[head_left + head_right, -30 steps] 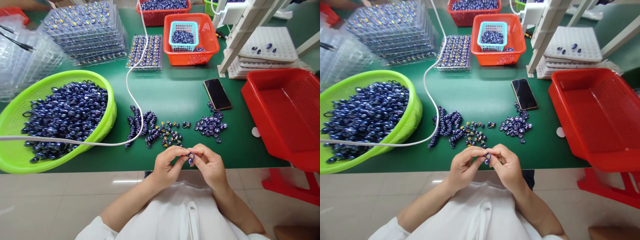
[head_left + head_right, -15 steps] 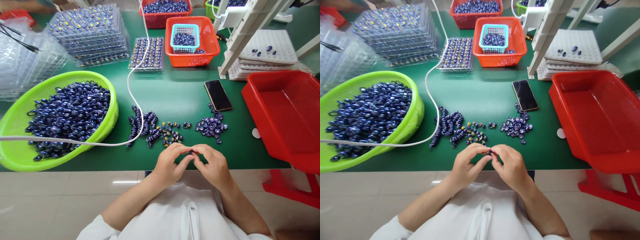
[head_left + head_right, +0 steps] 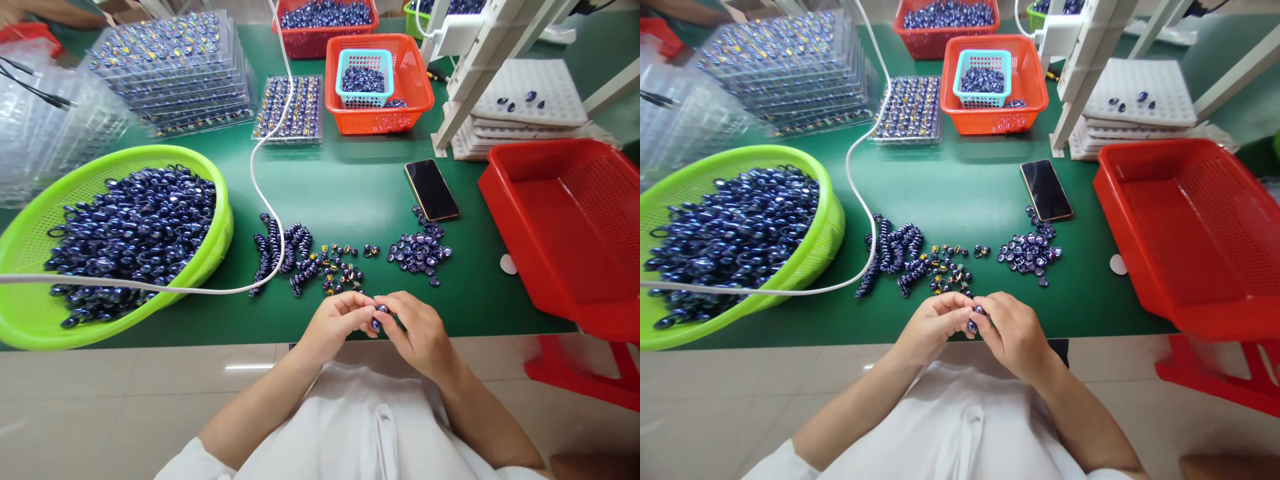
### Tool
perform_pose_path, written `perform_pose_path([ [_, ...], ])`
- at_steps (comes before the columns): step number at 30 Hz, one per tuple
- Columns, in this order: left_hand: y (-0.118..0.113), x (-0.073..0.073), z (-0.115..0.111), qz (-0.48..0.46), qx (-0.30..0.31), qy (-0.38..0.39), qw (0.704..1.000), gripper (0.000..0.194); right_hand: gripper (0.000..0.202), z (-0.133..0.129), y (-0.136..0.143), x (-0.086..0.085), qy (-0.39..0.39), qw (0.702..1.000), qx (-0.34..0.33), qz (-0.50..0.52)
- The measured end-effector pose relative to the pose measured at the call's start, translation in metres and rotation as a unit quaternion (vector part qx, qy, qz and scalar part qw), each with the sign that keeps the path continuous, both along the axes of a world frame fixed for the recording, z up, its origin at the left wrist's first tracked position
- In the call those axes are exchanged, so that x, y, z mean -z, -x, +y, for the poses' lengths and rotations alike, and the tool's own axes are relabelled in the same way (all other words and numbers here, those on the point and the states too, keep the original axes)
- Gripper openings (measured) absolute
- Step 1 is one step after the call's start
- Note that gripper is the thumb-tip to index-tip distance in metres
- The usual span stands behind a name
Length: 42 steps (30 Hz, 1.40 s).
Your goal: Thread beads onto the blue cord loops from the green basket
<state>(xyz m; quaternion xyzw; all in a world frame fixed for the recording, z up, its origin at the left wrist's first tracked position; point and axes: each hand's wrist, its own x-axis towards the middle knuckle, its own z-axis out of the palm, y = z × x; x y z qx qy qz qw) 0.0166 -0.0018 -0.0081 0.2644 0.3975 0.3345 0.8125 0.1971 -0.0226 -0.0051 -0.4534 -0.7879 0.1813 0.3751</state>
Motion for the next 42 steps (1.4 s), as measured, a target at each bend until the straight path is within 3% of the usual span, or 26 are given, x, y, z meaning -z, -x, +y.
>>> perform_pose_path([
  [4,0.003,-0.006,-0.002,0.046,0.002,-0.093,0.995,0.033,0.018,0.001,-0.004,0.001,-0.003,0.999,-0.025,-0.035],
  [8,0.006,-0.011,-0.001,0.122,0.065,-0.227,0.964,0.053,0.014,0.0,-0.003,0.004,-0.009,0.997,-0.048,-0.053],
  [11,0.005,-0.014,-0.002,0.147,0.097,-0.291,0.94,0.041,0.012,-0.003,0.0,0.007,-0.034,0.996,-0.052,-0.069],
  [14,0.004,-0.013,-0.004,0.164,0.081,-0.32,0.93,0.034,0.012,-0.005,0.002,0.008,-0.058,0.994,-0.053,-0.073],
  [20,0.006,-0.012,-0.007,0.191,0.062,-0.331,0.922,0.029,0.016,-0.006,0.008,0.006,-0.087,0.994,-0.045,-0.051],
  [25,0.007,-0.008,-0.007,0.175,0.059,-0.283,0.941,0.03,0.015,-0.007,0.011,0.011,-0.079,0.995,-0.047,-0.035],
  [30,0.01,-0.003,-0.008,0.157,0.02,-0.225,0.962,0.04,0.02,-0.005,0.016,0.019,-0.033,0.998,-0.044,-0.002],
  [34,0.026,-0.016,-0.006,0.194,0.023,-0.246,0.949,0.048,0.032,-0.001,0.025,0.009,0.048,0.991,-0.117,0.037],
  [36,0.041,-0.029,-0.005,0.218,0.023,-0.283,0.934,0.045,0.04,0.001,0.027,0.001,0.077,0.983,-0.159,0.041],
  [38,0.063,-0.041,-0.003,0.276,-0.001,-0.339,0.899,0.031,0.046,0.004,0.026,-0.004,0.083,0.983,-0.161,0.038],
  [40,0.094,-0.049,0.001,0.379,-0.068,-0.396,0.834,0.024,0.046,0.011,0.021,-0.004,0.072,0.99,-0.114,0.034],
  [42,0.132,-0.053,0.008,0.492,-0.195,-0.431,0.731,0.021,0.038,0.02,0.012,0.0,0.05,0.998,-0.04,0.02],
])
